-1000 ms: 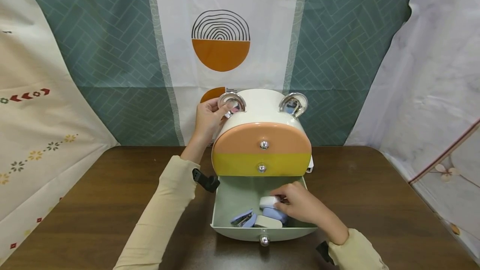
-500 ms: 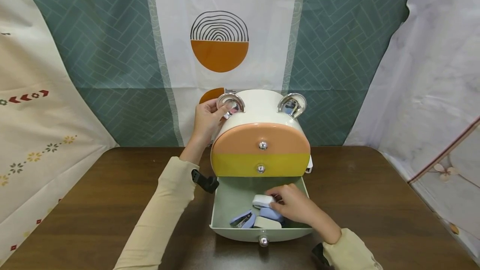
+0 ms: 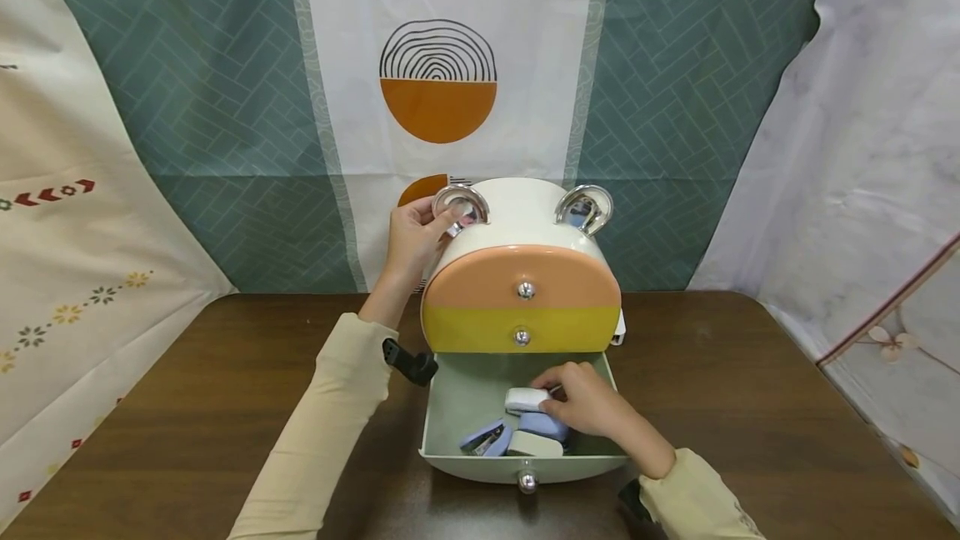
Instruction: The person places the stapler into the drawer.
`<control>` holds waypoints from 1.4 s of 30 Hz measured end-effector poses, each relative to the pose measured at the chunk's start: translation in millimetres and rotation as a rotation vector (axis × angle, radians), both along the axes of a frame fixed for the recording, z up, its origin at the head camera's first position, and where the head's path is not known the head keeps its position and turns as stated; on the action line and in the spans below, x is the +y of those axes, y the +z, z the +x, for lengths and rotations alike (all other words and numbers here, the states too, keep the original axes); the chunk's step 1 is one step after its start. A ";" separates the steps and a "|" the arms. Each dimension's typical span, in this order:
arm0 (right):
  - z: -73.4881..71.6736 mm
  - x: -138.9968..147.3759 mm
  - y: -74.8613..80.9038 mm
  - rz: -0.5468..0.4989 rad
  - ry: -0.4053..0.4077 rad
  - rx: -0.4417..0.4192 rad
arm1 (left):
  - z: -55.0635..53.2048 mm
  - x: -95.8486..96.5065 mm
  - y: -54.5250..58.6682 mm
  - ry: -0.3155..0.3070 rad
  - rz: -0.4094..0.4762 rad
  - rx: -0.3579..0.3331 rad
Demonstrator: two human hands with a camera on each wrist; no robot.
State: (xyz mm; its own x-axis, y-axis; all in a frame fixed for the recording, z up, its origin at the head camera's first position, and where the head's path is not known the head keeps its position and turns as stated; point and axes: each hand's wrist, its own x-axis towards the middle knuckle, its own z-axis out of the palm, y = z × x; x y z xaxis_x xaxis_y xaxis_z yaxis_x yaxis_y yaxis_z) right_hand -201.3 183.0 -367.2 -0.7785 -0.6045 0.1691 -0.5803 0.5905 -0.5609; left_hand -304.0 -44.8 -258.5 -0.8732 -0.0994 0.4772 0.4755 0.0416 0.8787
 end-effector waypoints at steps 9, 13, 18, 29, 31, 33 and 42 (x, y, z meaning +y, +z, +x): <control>-0.6 0.6 -0.2 0.010 -0.015 -0.005 | -0.9 -0.3 0.1 0.009 -0.014 0.008; 0.6 1.3 0.4 -0.007 -0.011 -0.030 | -0.6 -0.5 -0.1 0.009 -0.009 0.002; 6.3 6.6 8.1 -0.044 -0.009 -0.087 | 0.1 -0.6 0.4 0.007 -0.009 -0.006; 22.9 42.3 40.5 -0.098 -0.115 -0.084 | -0.5 -0.9 0.6 0.006 -0.016 0.005; 25.1 51.1 45.2 -0.103 -0.155 -0.089 | -0.2 -1.0 0.9 0.004 -0.011 0.003; 26.4 60.4 49.0 -0.106 -0.193 -0.087 | -0.2 -1.0 1.1 0.003 -0.008 0.002; 14.8 95.5 47.8 -0.131 -0.328 0.023 | -0.8 -1.0 0.7 0.003 -0.007 -0.004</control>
State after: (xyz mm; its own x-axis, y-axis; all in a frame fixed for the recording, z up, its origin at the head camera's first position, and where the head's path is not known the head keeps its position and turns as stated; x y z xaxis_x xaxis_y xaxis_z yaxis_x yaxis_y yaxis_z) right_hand -186.5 278.5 -319.4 -0.9228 -0.2947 0.2481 -0.3847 0.6717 -0.6332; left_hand -304.9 -45.8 -257.8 -0.8746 -0.0987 0.4747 0.4722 0.0489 0.8801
